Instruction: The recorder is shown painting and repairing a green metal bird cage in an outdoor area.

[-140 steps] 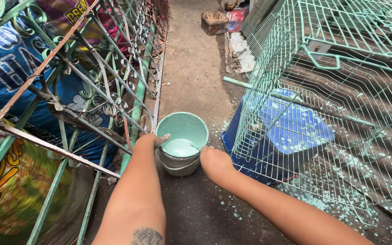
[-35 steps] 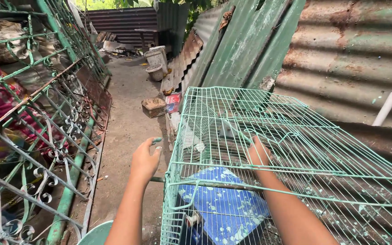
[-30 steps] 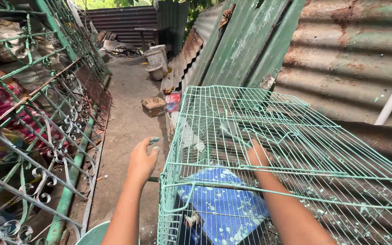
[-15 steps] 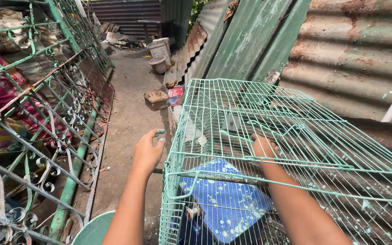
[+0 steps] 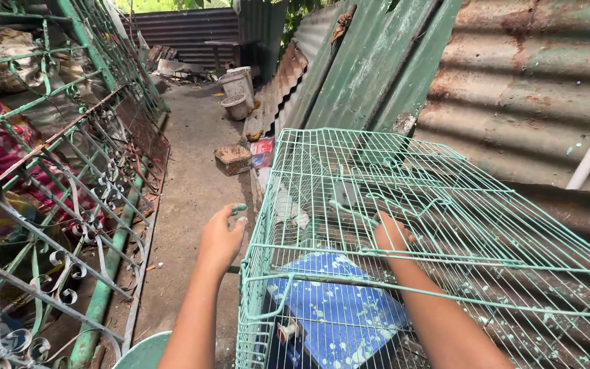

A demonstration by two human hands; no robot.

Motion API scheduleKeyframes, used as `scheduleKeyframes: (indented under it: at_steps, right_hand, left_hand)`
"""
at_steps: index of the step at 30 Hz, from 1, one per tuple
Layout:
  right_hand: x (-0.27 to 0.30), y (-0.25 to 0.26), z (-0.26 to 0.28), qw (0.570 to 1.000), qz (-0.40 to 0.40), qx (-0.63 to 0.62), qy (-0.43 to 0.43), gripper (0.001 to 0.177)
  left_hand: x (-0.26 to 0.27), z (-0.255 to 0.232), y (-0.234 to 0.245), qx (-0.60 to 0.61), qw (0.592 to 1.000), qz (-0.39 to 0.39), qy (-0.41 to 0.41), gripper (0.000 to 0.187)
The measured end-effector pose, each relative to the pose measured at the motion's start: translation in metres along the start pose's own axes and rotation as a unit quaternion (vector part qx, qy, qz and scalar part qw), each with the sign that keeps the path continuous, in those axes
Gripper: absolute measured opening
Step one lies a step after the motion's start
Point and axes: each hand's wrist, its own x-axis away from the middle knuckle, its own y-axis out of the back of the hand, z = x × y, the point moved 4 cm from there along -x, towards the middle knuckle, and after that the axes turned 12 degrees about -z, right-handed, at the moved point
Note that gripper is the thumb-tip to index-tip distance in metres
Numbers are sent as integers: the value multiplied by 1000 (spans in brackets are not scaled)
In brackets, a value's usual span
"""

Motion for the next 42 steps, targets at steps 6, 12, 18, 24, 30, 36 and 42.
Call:
scheduleKeyframes:
  at_steps: [6, 12, 18, 24, 30, 36, 42]
  right_hand:
    - [0, 4, 7, 991, -27, -130, -14, 28]
    - [-16, -73, -40, 992, -7, -91, 81, 26]
    - [-3, -1, 3, 985, -40, -164, 30, 39]
    - [-8, -36, -25, 994, 3, -91, 53, 30]
    - [-15, -9, 7, 991, -42, -96, 81, 35]
    - [-18, -15, 6, 993, -6, -78, 83, 34]
    - [-8, 5, 22, 997, 15, -58, 49, 38]
  left_hand:
    - [-2, 1, -11, 4, 1000, 5, -8, 38]
    - [-5, 1, -18, 3, 1000, 0, -13, 39]
    - [1, -15, -13, 8, 1000, 21, 4, 38]
    - [-6, -2, -23, -2, 1000, 14, 5, 40]
    - [1, -17, -19, 2, 999, 33, 16, 41]
    - [-5, -5, -25, 1, 1000, 22, 1, 41]
    - [0, -14, -20, 7, 999, 31, 9, 42]
